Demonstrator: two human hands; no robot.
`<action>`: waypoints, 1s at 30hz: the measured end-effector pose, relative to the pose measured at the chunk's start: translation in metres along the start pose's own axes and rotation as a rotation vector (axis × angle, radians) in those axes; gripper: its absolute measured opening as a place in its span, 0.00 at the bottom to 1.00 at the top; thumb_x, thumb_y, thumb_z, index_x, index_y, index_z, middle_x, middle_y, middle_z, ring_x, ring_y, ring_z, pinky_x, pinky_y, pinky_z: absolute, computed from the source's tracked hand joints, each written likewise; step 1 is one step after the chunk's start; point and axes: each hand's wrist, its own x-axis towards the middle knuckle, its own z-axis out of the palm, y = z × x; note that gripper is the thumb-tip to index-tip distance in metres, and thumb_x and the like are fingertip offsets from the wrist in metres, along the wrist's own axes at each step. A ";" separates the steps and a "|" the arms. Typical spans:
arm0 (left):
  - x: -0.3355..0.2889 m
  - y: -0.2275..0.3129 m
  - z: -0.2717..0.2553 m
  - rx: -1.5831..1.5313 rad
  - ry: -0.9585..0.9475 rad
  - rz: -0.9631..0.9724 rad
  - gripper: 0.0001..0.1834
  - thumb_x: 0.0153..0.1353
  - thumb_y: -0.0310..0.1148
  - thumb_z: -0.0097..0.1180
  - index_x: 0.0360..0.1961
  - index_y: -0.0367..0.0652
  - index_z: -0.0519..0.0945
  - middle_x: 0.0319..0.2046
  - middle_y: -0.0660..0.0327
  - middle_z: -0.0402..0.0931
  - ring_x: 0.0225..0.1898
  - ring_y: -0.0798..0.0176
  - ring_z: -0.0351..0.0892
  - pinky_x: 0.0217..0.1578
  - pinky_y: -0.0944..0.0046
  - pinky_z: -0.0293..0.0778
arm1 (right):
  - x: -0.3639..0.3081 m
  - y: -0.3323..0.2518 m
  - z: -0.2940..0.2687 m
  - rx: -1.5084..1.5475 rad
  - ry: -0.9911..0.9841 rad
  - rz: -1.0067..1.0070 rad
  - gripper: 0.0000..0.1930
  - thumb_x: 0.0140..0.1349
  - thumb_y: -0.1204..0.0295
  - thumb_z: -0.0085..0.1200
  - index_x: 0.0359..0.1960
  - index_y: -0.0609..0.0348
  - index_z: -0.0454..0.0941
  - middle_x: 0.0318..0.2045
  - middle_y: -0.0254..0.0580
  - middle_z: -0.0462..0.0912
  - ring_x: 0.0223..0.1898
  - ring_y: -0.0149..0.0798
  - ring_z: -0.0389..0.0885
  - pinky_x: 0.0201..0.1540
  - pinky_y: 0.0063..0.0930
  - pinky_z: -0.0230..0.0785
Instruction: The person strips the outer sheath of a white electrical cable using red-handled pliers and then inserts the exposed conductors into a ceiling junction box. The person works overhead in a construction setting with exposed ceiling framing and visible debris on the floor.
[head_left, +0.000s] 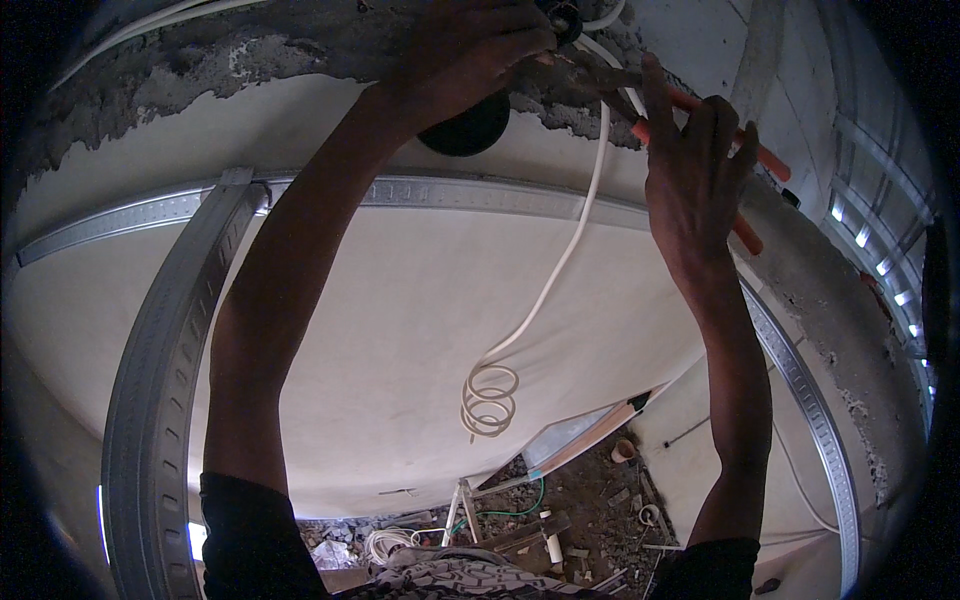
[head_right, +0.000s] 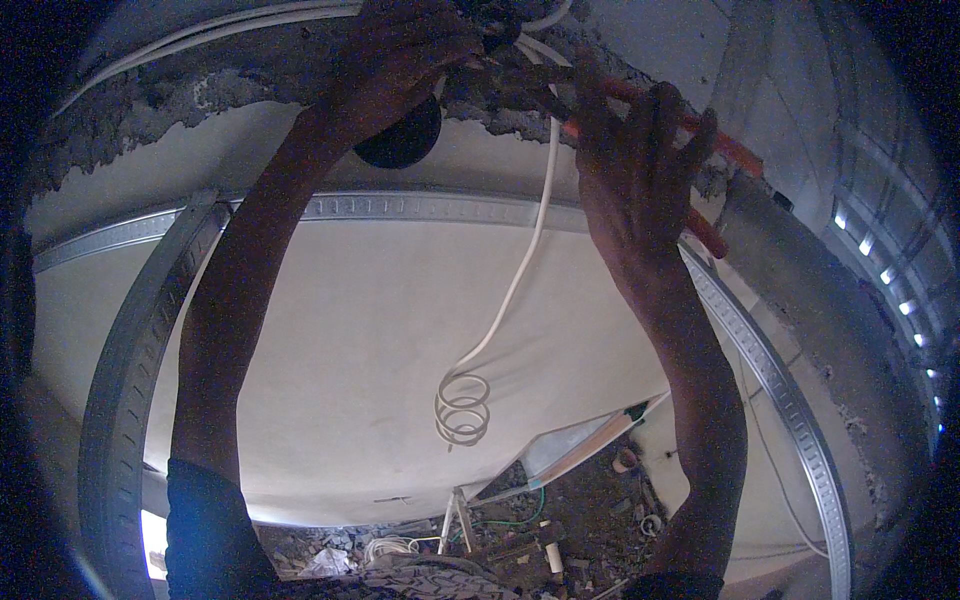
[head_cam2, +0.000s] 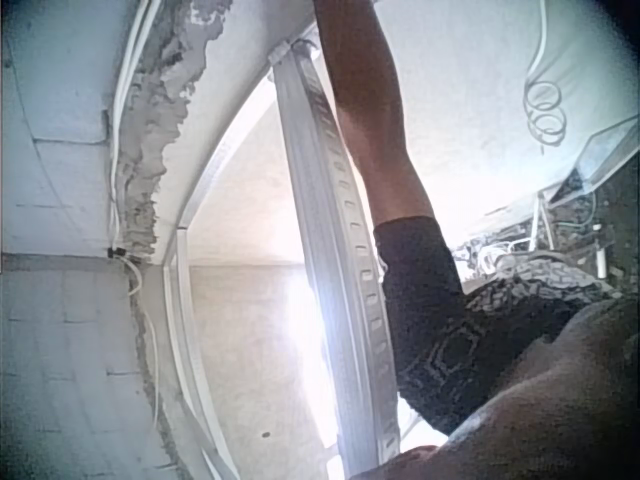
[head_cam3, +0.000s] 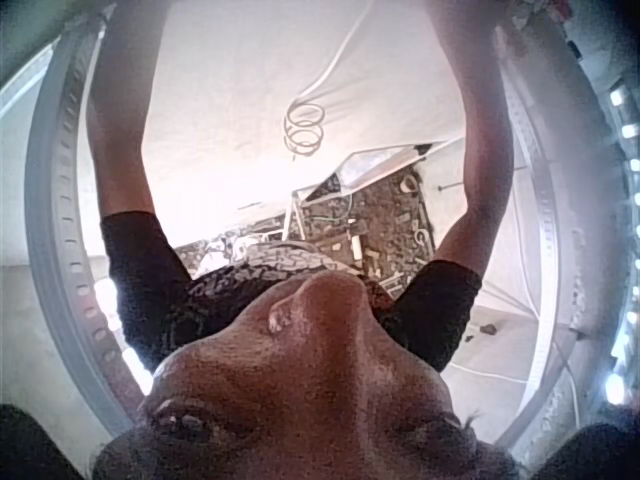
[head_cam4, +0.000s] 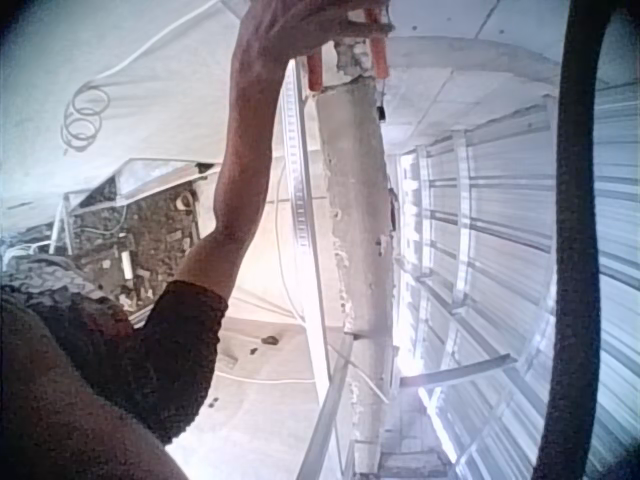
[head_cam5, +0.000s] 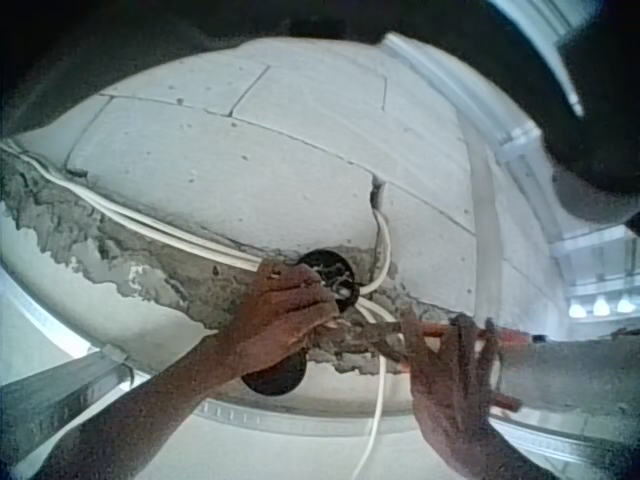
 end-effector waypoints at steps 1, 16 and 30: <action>0.000 0.000 0.000 0.007 0.004 0.000 0.13 0.52 0.38 0.68 0.39 0.53 0.81 0.40 0.70 0.81 0.50 0.64 0.76 0.51 0.55 0.64 | 0.000 0.000 0.002 0.012 0.013 -0.003 0.29 0.59 0.62 0.59 0.64 0.42 0.72 0.39 0.46 0.77 0.49 0.49 0.75 0.56 0.61 0.62; 0.000 -0.001 0.003 -0.055 0.028 -0.017 0.11 0.53 0.37 0.68 0.38 0.51 0.84 0.38 0.68 0.82 0.48 0.61 0.77 0.48 0.54 0.66 | -0.002 0.027 0.020 0.323 -0.037 -0.165 0.35 0.59 0.78 0.60 0.70 0.45 0.63 0.39 0.47 0.77 0.42 0.48 0.77 0.46 0.45 0.74; -0.008 -0.008 0.007 -0.101 0.088 -0.016 0.12 0.51 0.34 0.69 0.39 0.52 0.86 0.42 0.68 0.84 0.52 0.59 0.77 0.54 0.52 0.68 | 0.029 0.034 -0.001 1.125 -0.719 0.042 0.13 0.69 0.61 0.56 0.46 0.56 0.83 0.17 0.38 0.76 0.17 0.29 0.74 0.21 0.28 0.65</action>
